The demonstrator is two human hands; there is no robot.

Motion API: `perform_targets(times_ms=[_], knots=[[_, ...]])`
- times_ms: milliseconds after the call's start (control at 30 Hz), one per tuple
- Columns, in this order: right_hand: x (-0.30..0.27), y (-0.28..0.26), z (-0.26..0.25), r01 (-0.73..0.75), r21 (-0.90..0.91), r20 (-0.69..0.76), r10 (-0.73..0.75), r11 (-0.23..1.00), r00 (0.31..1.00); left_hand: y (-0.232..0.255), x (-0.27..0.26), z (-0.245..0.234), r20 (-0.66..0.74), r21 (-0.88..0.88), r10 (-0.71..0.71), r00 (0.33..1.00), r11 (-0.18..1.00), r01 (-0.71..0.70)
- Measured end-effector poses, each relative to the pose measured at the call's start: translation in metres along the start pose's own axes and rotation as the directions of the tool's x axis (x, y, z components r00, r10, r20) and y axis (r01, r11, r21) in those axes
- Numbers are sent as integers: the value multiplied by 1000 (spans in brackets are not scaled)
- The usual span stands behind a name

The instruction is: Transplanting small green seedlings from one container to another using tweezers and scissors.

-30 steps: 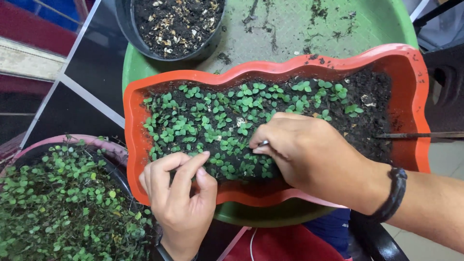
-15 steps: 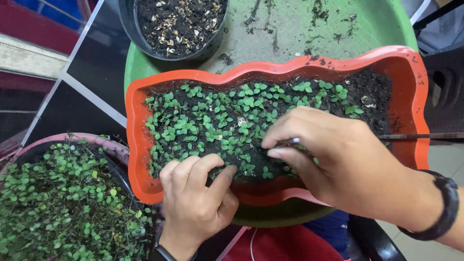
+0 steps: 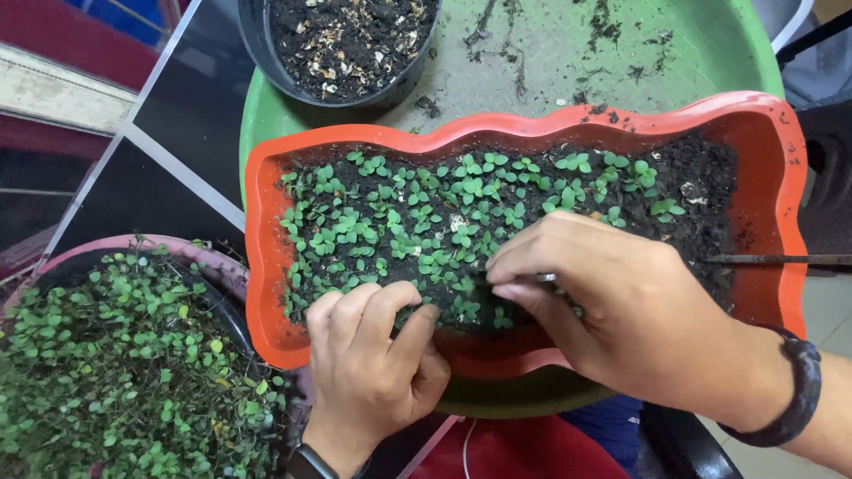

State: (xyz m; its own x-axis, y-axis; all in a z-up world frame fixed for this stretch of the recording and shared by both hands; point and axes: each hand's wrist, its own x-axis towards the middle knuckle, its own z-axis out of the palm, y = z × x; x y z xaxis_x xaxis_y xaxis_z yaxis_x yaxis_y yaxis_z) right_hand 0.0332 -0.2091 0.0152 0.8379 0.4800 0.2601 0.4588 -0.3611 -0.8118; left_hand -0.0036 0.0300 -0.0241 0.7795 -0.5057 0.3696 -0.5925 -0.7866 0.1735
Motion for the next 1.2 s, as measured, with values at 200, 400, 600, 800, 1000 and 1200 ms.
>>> perform_targets(times_ms=[200,400,600,800,1000,1200], knots=[[0,-8,1,3,19,-55,-2,1000,998,0,0,1,-10,-1,-7,1000,1000,7],[1,1,8,25,27,-2,-25,999,1000,1,0,1,-9,14,-2,1000,1000,2],[-2,4,7,29,-62,-18,-30,998,999,1,2,1,-34,20,15,999,1000,-15],[-4,-5,1,35,-113,-48,-41,993,998,0,1,1,-18,22,11,1000,1000,-11],[-4,-14,-4,-27,-81,-99,19,996,995,-2,-3,2,44,68,19,999,997,-22],[-6,-19,-8,11,-68,-178,-23,998,984,-2,-4,2,128,110,27,991,993,-41]])
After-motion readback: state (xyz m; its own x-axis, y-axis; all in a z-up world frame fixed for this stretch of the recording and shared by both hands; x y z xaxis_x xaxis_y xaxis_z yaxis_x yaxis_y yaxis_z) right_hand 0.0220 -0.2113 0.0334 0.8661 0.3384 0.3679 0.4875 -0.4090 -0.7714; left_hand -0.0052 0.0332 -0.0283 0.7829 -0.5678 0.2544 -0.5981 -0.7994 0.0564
